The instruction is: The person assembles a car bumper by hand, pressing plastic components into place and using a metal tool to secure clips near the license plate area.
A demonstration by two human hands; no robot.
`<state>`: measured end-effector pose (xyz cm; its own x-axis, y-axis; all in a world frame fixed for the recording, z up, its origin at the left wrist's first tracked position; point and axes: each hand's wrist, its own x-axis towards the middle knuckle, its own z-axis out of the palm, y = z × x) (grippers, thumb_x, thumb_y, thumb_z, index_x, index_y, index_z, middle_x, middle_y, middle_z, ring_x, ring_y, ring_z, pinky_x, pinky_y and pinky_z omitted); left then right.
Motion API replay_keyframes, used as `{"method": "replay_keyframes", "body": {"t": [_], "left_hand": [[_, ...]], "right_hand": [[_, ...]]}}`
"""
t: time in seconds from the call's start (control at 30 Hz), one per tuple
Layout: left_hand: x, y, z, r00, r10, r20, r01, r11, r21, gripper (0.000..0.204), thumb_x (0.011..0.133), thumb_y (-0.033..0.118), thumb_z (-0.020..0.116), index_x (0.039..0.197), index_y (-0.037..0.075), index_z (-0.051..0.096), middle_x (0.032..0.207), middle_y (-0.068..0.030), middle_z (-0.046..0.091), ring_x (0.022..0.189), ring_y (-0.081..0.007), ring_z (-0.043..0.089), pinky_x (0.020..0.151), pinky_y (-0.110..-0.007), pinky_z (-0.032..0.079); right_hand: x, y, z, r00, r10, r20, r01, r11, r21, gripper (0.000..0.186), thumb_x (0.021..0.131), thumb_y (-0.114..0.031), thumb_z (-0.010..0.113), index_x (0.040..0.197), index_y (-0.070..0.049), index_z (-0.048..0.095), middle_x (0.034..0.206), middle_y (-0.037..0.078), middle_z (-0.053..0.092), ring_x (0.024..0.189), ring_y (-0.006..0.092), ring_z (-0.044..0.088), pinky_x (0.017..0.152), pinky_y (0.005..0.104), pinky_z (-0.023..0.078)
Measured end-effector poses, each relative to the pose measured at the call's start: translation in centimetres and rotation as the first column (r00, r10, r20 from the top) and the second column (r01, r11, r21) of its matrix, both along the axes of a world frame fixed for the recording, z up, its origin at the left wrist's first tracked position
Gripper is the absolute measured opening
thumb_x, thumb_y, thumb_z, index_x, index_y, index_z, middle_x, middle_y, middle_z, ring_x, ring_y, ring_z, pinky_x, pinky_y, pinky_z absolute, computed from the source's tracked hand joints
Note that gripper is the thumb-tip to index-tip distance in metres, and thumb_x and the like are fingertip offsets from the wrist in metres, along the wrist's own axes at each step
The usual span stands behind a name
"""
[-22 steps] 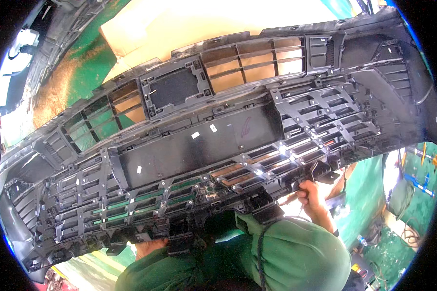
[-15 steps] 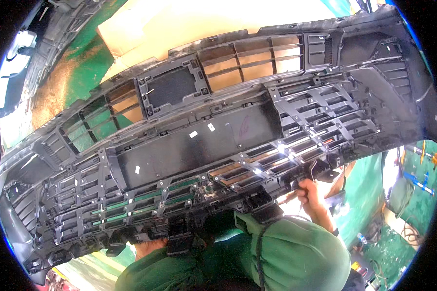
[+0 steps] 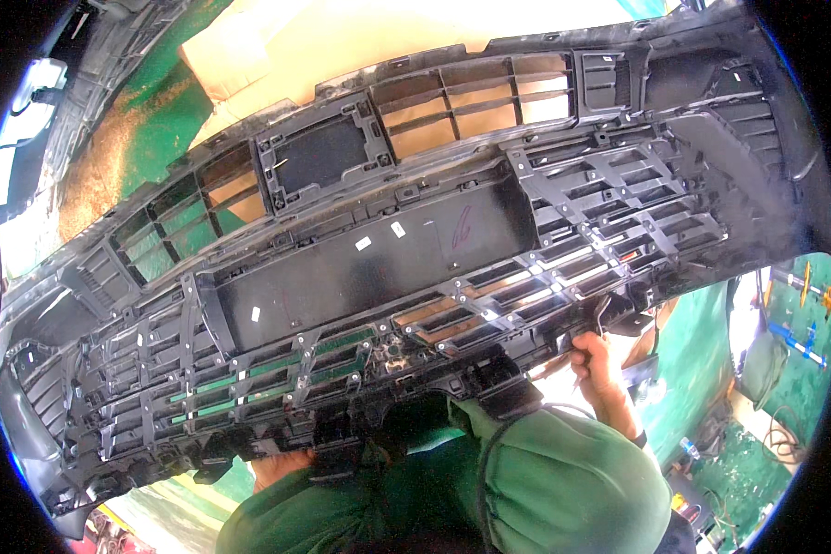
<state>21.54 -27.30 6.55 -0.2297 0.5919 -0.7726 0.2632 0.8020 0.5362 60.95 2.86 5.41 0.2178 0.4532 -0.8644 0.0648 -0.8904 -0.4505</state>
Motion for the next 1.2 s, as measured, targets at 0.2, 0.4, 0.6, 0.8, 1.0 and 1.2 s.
{"method": "replay_keyframes", "body": {"t": [0.2,0.4,0.6,0.8,1.0,1.2], "left_hand": [[0.6,-2.4,-1.9,0.531,-0.513,-0.674,0.603,0.788,-0.124,0.055,0.094,0.047,0.048,0.138,0.014,0.054,0.142,-0.0083,0.053,0.135,-0.0298,0.043,0.114,-0.052,0.028],[1.8,-3.4,-3.5,0.929,0.369,-0.018,-0.352,0.898,0.263,0.047,0.092,0.037,0.057,0.133,0.015,0.060,0.139,-0.0073,0.057,0.132,-0.0299,0.048,0.110,-0.047,0.036],[2.5,-6.3,-4.9,0.896,0.292,0.335,-0.424,0.787,0.448,0.037,0.094,0.028,0.053,0.127,0.013,0.060,0.131,-0.0072,0.060,0.126,-0.0267,0.053,0.107,-0.046,0.041],[3.5,-8.5,-7.7,0.205,0.271,0.941,-0.914,0.396,0.085,0.029,0.093,0.020,0.047,0.115,0.007,0.061,0.122,-0.0080,0.061,0.124,-0.0278,0.051,0.110,-0.051,0.039],[7.1,-6.9,-5.1,0.610,0.389,0.691,-0.789,0.380,0.482,0.011,0.091,0.015,0.052,0.088,0.007,0.059,0.104,-0.0104,0.065,0.126,-0.0354,0.053,0.102,-0.051,0.046],[6.5,-7.5,-5.0,0.717,0.261,0.647,-0.684,0.443,0.579,0.020,0.091,0.012,0.051,0.092,-0.001,0.067,0.126,-0.0216,0.063,0.140,-0.0424,0.039,0.104,-0.053,0.047]], "right_hand": [[1.4,-1.2,-1.2,0.994,0.080,0.069,-0.092,0.978,0.185,0.012,0.083,-0.011,0.059,0.072,-0.010,0.053,0.057,-0.001,0.047,0.042,0.0076,0.039,0.036,0.0219,0.025],[0.0,-3.3,-3.2,0.995,0.069,0.069,-0.095,0.833,0.546,0.021,0.083,-0.018,0.061,0.067,-0.014,0.048,0.056,-0.006,0.041,0.040,0.0048,0.033,0.037,0.0216,0.022],[4.2,-4.9,-6.1,0.988,0.153,-0.003,-0.098,0.647,0.756,0.025,0.082,-0.029,0.067,0.069,-0.013,0.053,0.058,-0.004,0.044,0.043,0.0053,0.036,0.039,0.0222,0.022],[4.8,-6.0,-9.9,0.989,0.142,-0.047,-0.035,0.521,0.853,0.038,0.090,-0.033,0.064,0.063,-0.016,0.044,0.053,-0.005,0.037,0.043,0.0052,0.033,0.042,0.0217,0.021],[4.1,-5.8,-13.0,0.976,0.129,-0.173,0.118,0.355,0.927,0.023,0.099,-0.028,0.058,0.083,-0.012,0.057,0.066,-0.008,0.043,0.054,0.0014,0.038,0.047,0.0164,0.025],[1.6,-4.8,-14.6,0.867,0.188,-0.462,0.396,0.303,0.867,0.025,0.098,-0.033,0.061,0.083,-0.015,0.054,0.061,-0.008,0.043,0.046,0.0025,0.030,0.040,0.0200,0.018]]}}
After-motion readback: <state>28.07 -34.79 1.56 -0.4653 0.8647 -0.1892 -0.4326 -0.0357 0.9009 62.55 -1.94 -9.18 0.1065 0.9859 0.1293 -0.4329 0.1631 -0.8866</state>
